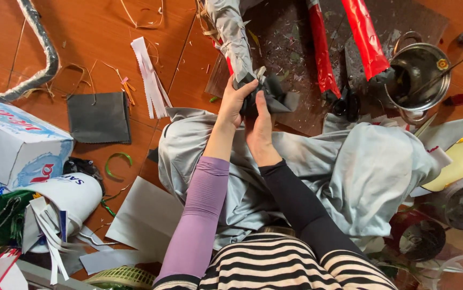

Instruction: Applying decorative paper and adhesive tape to the frame of a giraffe-shaped lantern.

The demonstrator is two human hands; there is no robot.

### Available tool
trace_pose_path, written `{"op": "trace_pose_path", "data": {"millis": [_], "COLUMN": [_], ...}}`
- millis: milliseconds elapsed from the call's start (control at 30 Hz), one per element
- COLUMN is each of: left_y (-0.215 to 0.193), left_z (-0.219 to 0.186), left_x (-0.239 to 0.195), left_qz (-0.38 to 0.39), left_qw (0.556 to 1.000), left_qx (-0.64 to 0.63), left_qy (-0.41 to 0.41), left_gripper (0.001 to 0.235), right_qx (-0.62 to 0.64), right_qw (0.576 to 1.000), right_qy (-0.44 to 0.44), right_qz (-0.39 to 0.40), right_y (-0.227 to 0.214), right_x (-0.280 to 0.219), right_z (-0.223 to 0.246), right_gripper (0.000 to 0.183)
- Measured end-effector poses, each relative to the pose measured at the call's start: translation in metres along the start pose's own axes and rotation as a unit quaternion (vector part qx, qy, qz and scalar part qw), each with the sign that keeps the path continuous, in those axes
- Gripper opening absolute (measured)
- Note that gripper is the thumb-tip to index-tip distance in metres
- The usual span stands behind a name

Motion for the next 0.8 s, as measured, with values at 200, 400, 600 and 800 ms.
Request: {"op": "trace_pose_path", "data": {"millis": [200,400,600,800], "left_y": [-0.001,-0.005,-0.012,-0.002], "left_z": [-0.001,0.006,0.026,0.02], "left_x": [0.001,0.007,0.024,0.011], "left_qz": [-0.001,-0.011,0.024,0.136], "left_qw": [1.0,1.0,1.0,0.991], "left_qx": [-0.006,0.02,-0.003,0.007], "left_qy": [0.007,0.012,0.003,0.009], "left_gripper": [0.07,0.076,0.08,0.093], "right_qx": [-0.067,-0.226,-0.406,-0.47], "right_qw": [0.948,0.886,0.827,0.815], "right_qy": [-0.306,-0.405,-0.363,-0.275], "right_qz": [-0.062,0.018,0.141,0.198], "right_y": [0.021,0.058,0.084,0.098], "right_x": [-0.025,-0.031,0.008,0.025], "right_z": [0.064,0.099,0.088,0.062], "right_gripper": [0.073,0.079,0.071,0.078]}}
Point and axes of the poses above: each hand's wrist, its own x-axis towards the middle knuckle, its own y-axis out of the palm, z = x × y, the point moved 10 cm from there along x, towards the middle knuckle, and after that the axes turned 12 degrees about -z, right-handed, at the moved point
